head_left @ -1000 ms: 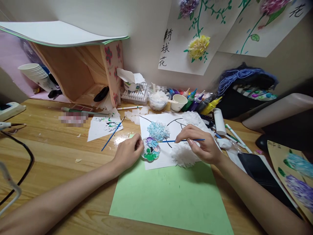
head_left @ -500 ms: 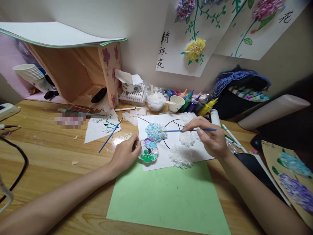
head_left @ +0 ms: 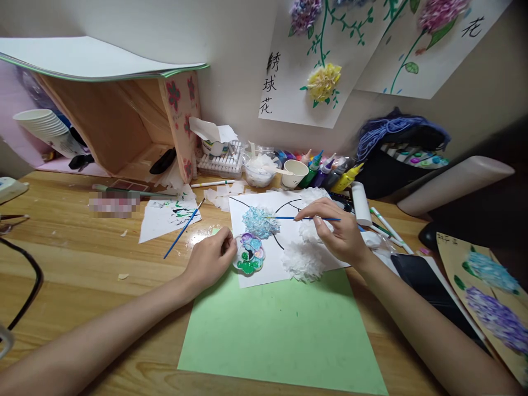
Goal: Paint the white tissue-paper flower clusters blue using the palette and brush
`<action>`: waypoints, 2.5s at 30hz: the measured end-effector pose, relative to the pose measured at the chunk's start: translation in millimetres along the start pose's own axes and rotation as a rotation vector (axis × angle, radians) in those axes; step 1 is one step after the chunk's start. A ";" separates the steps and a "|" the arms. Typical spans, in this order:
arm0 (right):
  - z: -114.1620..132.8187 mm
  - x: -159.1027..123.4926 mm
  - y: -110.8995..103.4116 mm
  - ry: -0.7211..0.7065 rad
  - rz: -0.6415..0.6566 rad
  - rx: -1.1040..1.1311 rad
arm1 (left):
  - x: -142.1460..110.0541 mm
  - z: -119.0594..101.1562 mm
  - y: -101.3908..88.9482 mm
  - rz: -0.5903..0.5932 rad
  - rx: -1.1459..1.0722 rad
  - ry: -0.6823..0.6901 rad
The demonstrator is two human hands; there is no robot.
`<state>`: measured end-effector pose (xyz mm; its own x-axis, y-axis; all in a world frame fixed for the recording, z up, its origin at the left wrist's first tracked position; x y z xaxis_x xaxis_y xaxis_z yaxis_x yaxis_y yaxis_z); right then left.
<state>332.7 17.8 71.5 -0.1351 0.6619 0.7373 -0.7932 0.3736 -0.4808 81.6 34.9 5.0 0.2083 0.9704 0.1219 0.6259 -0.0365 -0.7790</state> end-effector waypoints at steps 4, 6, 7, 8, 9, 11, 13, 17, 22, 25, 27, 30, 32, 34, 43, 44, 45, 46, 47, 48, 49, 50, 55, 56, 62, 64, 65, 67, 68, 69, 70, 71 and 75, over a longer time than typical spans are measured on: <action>1.5 0.3 0.8 -0.015 0.026 0.004 | -0.6 0.9 -0.5 0.003 -0.007 0.000; 1.9 0.3 0.6 -0.019 0.026 0.002 | -0.9 1.0 -0.7 0.005 -0.013 0.000; 1.7 0.3 0.1 -0.013 0.021 0.005 | -1.0 0.9 -0.8 0.006 -0.015 0.001; 1.4 0.2 -0.4 -0.004 0.016 0.010 | -1.0 0.8 -0.8 0.007 -0.015 0.001; 0.8 0.1 -0.8 0.009 0.017 0.016 | -1.0 0.6 -0.7 0.007 -0.014 0.000; -0.1 -0.2 -0.7 0.025 0.041 0.026 | -0.8 0.4 -0.6 0.009 -0.010 -0.002; -0.6 -0.5 0.0 0.031 0.072 0.026 | -0.6 0.4 -0.5 0.010 -0.009 -0.003; -1.3 -0.2 -0.8 0.048 0.053 0.029 | -0.2 0.6 -0.4 0.008 -0.012 -0.002; -0.6 0.0 -0.8 0.048 0.066 0.032 | 0.2 0.7 0.2 0.007 -0.016 -0.003; -1.5 0.0 -2.7 0.074 0.026 0.054 | 0.2 1.0 0.2 0.010 -0.020 -0.005; -1.8 -0.4 -2.3 0.084 0.028 0.073 | 0.1 1.5 0.3 0.011 -0.021 -0.007; -1.4 -1.6 0.7 0.064 0.072 0.068 | -0.3 2.0 0.7 0.009 -0.025 -0.006; -1.5 -2.0 1.1 0.054 0.070 0.055 | -0.5 2.2 1.0 0.010 -0.026 -0.005; -2.3 -1.9 0.2 0.059 0.048 0.059 | -0.3 2.3 1.2 0.012 -0.024 -0.005; -0.1 -2.0 3.8 0.044 0.061 0.063 | -0.1 2.1 1.5 0.006 -0.022 -0.012; -0.1 -1.8 3.7 0.047 0.053 0.060 | -0.4 2.1 1.3 0.006 -0.022 -0.014; -0.2 -1.7 3.4 0.051 0.045 0.059 | -0.7 2.2 1.1 0.006 -0.024 -0.015; -0.4 -1.7 3.2 0.053 0.042 0.061 | -0.8 2.3 1.0 0.007 -0.025 -0.016; -0.6 -1.6 3.0 0.054 0.042 0.064 | -0.8 2.3 0.8 0.008 -0.027 -0.016; -0.9 -1.7 2.7 0.054 0.045 0.067 | -0.7 2.3 0.7 0.007 -0.031 -0.016; -1.1 -1.7 2.2 0.053 0.048 0.070 | -0.6 2.3 0.6 0.006 -0.034 -0.015; -1.4 -1.7 1.5 0.054 0.049 0.075 | -0.4 2.3 0.5 0.004 -0.037 -0.015; 0.0 -0.6 -3.4 0.079 0.048 0.170 | -0.1 2.3 0.8 0.000 -0.040 -0.016; 1.8 -0.4 -2.9 0.070 0.068 0.190 | -0.2 2.4 0.7 0.001 -0.039 -0.018; 14.8 -1.4 7.3 -0.064 0.186 0.125 | -0.9 2.6 0.8 0.002 -0.031 -0.016; 16.5 -1.9 9.1 -0.087 0.200 0.110 | -0.8 2.3 1.0 0.001 -0.032 -0.013; 16.9 -2.0 9.2 -0.092 0.199 0.111 | -0.8 2.3 1.1 0.001 -0.031 -0.012; 17.2 -2.0 9.0 -0.091 0.190 0.116 | -0.7 2.4 1.2 0.001 -0.027 -0.012; 17.2 -1.9 9.0 -0.089 0.191 0.118 | -0.6 2.6 1.2 0.001 -0.024 -0.012; 17.1 -1.9 9.0 -0.087 0.197 0.122 | -0.4 2.8 1.3 0.001 -0.019 -0.011; 16.8 -1.7 8.8 -0.085 0.204 0.129 | -0.2 2.9 1.3 0.001 -0.014 -0.010; 16.2 -1.4 7.9 -0.082 0.204 0.141 | 0.0 3.0 1.3 0.001 -0.009 -0.008; 3.8 4.0 -8.4 0.018 0.029 0.172 | 0.8 2.6 1.6 0.000 0.005 0.005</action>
<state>336.6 14.9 80.2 -0.1504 0.6829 0.7148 -0.8794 0.2379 -0.4123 80.8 36.2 2.3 0.2121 0.9692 0.1254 0.6219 -0.0349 -0.7823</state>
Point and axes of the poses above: each hand's wrist, its own x-axis towards the middle knuckle, its own y-axis out of the palm, z = x × y, the point moved 4 cm from there along x, towards the middle knuckle, and after that the axes turned 12 degrees about -z, right-handed, at the moved point
